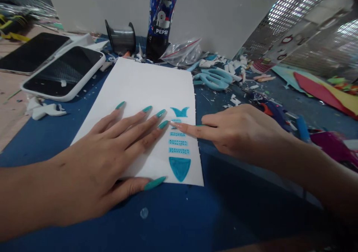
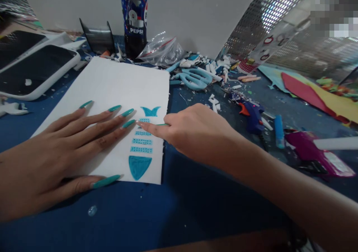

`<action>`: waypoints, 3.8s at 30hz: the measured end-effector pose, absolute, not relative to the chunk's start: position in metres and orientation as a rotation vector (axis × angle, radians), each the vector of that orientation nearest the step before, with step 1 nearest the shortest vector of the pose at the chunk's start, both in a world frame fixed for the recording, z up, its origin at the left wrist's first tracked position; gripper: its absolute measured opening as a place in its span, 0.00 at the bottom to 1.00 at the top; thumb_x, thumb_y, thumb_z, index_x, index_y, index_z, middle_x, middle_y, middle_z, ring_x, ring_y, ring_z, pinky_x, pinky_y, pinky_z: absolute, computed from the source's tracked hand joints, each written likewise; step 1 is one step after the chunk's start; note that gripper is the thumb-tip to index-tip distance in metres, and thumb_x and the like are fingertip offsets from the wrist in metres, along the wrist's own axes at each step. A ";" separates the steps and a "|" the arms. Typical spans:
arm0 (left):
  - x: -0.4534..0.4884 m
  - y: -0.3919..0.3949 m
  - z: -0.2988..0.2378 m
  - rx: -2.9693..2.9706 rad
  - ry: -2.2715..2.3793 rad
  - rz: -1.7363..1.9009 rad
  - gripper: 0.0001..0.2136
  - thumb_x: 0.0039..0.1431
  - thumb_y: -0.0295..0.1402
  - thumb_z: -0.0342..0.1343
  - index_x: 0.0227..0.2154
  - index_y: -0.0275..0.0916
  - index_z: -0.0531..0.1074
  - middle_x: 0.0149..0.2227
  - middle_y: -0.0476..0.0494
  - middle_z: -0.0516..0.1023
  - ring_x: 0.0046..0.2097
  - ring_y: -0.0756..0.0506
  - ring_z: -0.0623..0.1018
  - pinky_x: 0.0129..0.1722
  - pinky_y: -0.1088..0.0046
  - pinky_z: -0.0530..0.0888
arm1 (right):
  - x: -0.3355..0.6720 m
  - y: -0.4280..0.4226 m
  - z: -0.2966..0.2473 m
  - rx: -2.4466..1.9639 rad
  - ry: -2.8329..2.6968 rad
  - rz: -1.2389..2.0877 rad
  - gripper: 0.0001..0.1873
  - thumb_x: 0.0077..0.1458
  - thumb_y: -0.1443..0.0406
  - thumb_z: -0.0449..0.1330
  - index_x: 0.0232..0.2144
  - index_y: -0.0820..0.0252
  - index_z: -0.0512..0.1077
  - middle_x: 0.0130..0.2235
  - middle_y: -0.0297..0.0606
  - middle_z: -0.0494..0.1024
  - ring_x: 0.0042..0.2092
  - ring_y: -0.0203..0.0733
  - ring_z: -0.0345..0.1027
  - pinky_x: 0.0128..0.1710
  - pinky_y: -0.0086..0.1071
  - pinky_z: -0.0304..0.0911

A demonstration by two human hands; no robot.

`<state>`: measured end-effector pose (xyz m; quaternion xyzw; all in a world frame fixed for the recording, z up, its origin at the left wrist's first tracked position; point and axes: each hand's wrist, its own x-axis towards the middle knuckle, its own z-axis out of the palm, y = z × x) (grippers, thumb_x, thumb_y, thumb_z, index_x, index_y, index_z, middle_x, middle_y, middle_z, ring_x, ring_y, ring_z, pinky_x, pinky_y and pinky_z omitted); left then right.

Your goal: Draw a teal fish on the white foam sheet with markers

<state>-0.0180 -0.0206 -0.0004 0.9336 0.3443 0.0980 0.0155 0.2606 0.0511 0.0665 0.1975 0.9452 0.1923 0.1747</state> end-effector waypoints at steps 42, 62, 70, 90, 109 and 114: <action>-0.017 -0.022 0.001 2.943 1.098 0.264 0.36 0.71 0.53 0.42 0.74 0.44 0.37 0.74 0.45 0.47 0.73 0.33 0.54 0.72 0.50 0.45 | 0.297 0.065 0.050 0.488 2.991 0.459 0.35 0.60 0.80 0.44 0.63 0.54 0.70 0.21 0.28 0.60 0.19 0.31 0.44 0.21 0.29 0.36; -0.018 -0.021 0.003 2.979 1.044 0.298 0.38 0.71 0.52 0.46 0.74 0.43 0.35 0.74 0.43 0.47 0.73 0.33 0.55 0.71 0.51 0.51 | 0.289 0.070 0.042 0.763 3.119 0.217 0.34 0.61 0.78 0.47 0.64 0.51 0.69 0.25 0.32 0.75 0.23 0.32 0.56 0.24 0.25 0.46; -0.018 -0.021 0.003 2.954 1.048 0.271 0.39 0.70 0.53 0.47 0.74 0.44 0.35 0.74 0.44 0.48 0.73 0.33 0.54 0.72 0.50 0.48 | 0.291 0.064 0.042 0.783 3.028 0.290 0.38 0.58 0.79 0.47 0.65 0.48 0.68 0.23 0.31 0.71 0.22 0.32 0.50 0.23 0.26 0.42; -0.017 -0.020 0.004 2.945 1.036 0.259 0.39 0.70 0.51 0.48 0.73 0.44 0.35 0.74 0.44 0.48 0.73 0.32 0.54 0.72 0.48 0.47 | 0.289 0.063 0.042 0.757 2.975 0.375 0.38 0.57 0.79 0.48 0.66 0.46 0.66 0.23 0.31 0.70 0.22 0.33 0.47 0.23 0.28 0.37; -0.019 -0.021 0.004 2.948 1.022 0.271 0.39 0.70 0.49 0.49 0.74 0.43 0.36 0.73 0.44 0.48 0.73 0.33 0.54 0.73 0.50 0.44 | 0.279 0.060 0.048 0.744 2.891 0.416 0.36 0.59 0.78 0.48 0.65 0.47 0.68 0.24 0.33 0.72 0.22 0.34 0.49 0.23 0.31 0.36; -0.018 -0.021 0.003 2.938 1.031 0.256 0.39 0.70 0.51 0.48 0.73 0.45 0.34 0.74 0.44 0.47 0.73 0.33 0.53 0.73 0.48 0.44 | 0.276 0.059 0.050 0.729 2.870 0.422 0.34 0.60 0.77 0.48 0.64 0.50 0.69 0.26 0.34 0.75 0.21 0.34 0.50 0.22 0.31 0.35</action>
